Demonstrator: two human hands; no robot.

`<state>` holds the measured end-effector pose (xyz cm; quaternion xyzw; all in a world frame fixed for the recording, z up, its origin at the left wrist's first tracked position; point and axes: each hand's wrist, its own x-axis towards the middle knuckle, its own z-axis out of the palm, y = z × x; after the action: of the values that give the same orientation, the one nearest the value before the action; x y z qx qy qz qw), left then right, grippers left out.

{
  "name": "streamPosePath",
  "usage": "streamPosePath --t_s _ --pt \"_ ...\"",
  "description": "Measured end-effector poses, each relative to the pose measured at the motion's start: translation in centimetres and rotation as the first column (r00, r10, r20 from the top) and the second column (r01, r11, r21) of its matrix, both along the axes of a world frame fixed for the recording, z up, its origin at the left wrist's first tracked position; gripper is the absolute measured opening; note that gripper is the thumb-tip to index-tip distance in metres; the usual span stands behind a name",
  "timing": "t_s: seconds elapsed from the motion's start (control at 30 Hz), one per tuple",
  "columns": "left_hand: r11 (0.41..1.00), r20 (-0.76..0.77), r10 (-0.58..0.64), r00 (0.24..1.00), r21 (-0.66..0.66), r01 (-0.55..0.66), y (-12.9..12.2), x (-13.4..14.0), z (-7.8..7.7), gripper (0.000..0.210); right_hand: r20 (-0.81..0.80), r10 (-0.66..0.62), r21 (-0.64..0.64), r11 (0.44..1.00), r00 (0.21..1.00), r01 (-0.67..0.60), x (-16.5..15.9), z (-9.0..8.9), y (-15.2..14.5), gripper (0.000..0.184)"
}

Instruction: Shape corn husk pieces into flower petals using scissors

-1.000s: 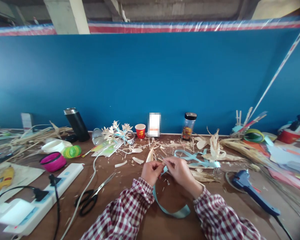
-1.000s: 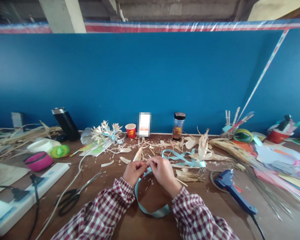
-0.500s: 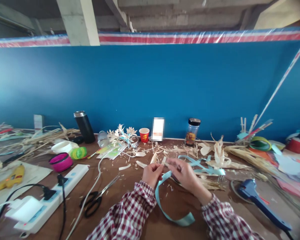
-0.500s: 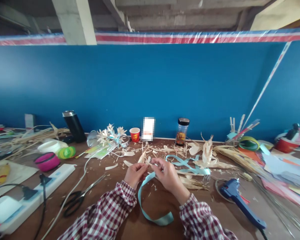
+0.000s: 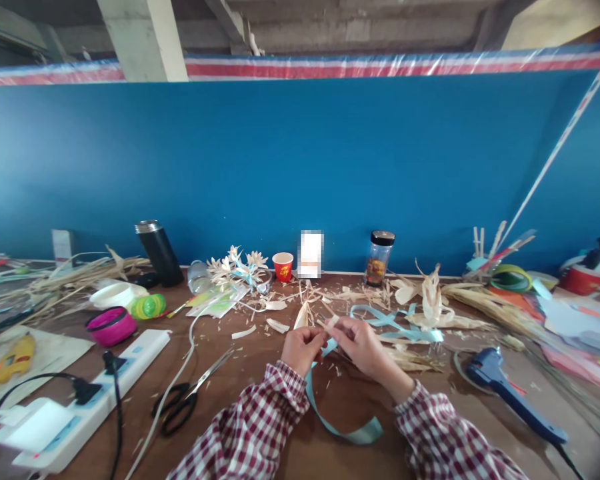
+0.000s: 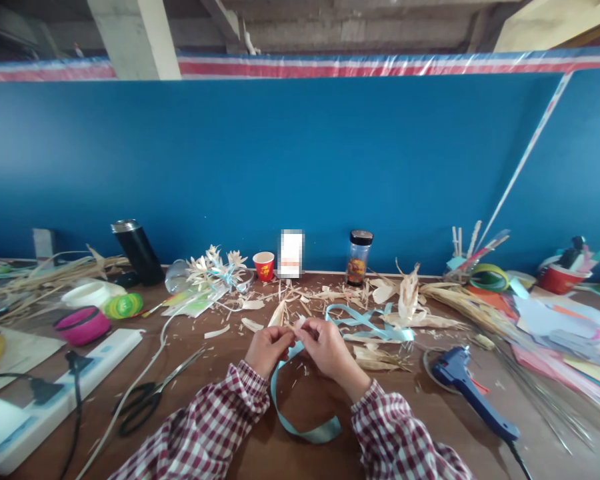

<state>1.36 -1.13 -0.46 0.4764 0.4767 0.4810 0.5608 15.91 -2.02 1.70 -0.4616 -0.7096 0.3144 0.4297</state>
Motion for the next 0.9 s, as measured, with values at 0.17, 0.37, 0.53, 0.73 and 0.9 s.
streamPosePath --t_s 0.17,0.37,0.53,0.73,0.9 --pt "0.993 -0.086 0.001 0.996 0.12 0.009 -0.4 0.0 0.6 0.021 0.063 -0.019 0.03 0.999 0.998 0.018 -0.3 -0.1 0.0 0.03" --pt "0.992 -0.11 -0.025 0.994 0.124 0.038 -0.6 0.0 0.7 0.02 0.166 -0.172 0.102 0.982 0.971 0.157 0.9 -0.2 0.8 0.027" --pt "0.981 -0.096 -0.038 0.995 0.188 0.055 -0.8 -0.1 0.4 0.021 0.348 -0.485 0.22 0.874 0.802 0.433 4.4 -0.8 2.2 0.028" --pt "0.946 -0.37 0.208 0.906 0.31 -0.09 -0.7 -3.6 1.2 0.024 0.524 -0.536 0.433 0.837 0.662 0.335 4.1 -2.0 2.1 0.029" --pt "0.9 -0.799 0.435 0.414 0.385 -0.203 0.1 -11.2 3.2 0.018 0.535 -0.542 0.489 0.824 0.648 0.285 3.4 -2.1 1.6 0.026"
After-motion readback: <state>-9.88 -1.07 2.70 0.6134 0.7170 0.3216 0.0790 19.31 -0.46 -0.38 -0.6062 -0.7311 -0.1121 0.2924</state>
